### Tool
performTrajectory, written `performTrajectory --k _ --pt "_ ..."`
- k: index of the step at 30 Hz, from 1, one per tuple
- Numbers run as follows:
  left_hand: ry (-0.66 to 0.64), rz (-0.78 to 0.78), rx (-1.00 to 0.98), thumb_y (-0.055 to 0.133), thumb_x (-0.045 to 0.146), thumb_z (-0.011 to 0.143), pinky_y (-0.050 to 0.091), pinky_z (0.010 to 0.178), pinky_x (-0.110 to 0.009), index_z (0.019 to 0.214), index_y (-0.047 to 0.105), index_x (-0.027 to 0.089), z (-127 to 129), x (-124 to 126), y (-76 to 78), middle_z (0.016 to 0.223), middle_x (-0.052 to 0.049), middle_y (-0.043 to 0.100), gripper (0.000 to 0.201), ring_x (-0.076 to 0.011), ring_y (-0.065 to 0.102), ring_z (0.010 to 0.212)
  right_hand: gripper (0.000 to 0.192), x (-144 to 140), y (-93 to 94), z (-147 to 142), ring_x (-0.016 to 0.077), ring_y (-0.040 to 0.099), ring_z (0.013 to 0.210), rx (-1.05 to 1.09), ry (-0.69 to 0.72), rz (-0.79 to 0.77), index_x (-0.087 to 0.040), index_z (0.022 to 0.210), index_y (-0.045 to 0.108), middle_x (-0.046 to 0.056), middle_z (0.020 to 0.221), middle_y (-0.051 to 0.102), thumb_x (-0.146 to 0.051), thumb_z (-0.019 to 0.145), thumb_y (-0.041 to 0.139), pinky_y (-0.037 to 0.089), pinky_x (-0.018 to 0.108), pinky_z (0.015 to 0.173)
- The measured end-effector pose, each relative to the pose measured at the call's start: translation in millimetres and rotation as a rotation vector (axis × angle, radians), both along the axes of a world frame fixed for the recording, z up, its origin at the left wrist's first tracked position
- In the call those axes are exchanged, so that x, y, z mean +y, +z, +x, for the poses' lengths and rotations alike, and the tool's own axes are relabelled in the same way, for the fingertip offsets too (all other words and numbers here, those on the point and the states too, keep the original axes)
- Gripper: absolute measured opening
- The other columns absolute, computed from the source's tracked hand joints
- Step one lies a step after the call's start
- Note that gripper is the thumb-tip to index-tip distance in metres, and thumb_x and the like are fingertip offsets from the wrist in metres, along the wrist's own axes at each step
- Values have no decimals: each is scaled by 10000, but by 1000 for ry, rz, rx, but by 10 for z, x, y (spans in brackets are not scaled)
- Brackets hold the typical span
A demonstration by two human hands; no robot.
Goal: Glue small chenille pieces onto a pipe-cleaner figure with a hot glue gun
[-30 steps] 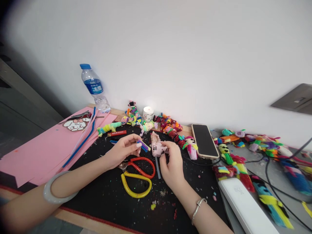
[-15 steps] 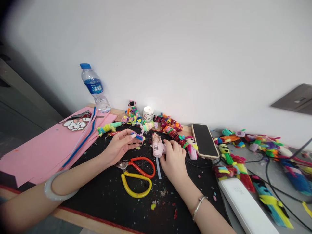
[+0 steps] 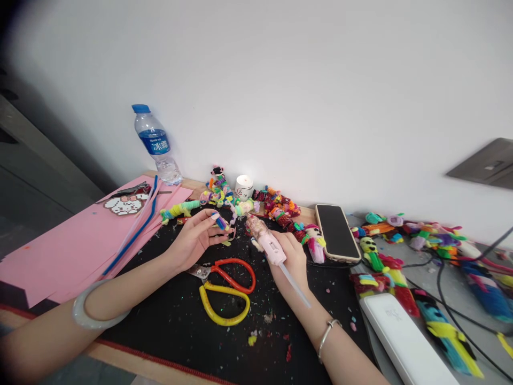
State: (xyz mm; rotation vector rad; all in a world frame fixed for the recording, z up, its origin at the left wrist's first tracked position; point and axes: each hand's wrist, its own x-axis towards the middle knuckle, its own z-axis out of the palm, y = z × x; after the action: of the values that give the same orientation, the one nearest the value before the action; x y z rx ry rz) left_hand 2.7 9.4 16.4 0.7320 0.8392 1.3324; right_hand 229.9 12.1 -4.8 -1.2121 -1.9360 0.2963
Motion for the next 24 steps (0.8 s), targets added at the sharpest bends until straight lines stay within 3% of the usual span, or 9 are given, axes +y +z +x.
performTrajectory --k 7,14,24 --pt "-120 -27 87 643 342 803 558 563 -232 969 527 215 7 -20 -20 754 24 614 239 -125 670 621 175 -91 36 -26 173 651 715 140 55 -118 -200 951 655 38 855 711 -281 804 609 509 259 650" --pt "-187 -34 139 639 349 808 549 577 -220 1020 544 208 36 -38 -29 733 25 596 272 -102 641 606 132 -82 81 -46 134 627 583 99 112 -114 -179 856 656 16 718 699 -278 772 636 492 209 552" --pt "-225 -37 174 652 378 788 540 564 -229 1010 576 207 45 -55 -46 702 27 578 291 -107 631 584 125 -103 116 -67 134 615 555 104 112 -144 -180 793 632 12 667 683 -303 770 630 486 206 518"
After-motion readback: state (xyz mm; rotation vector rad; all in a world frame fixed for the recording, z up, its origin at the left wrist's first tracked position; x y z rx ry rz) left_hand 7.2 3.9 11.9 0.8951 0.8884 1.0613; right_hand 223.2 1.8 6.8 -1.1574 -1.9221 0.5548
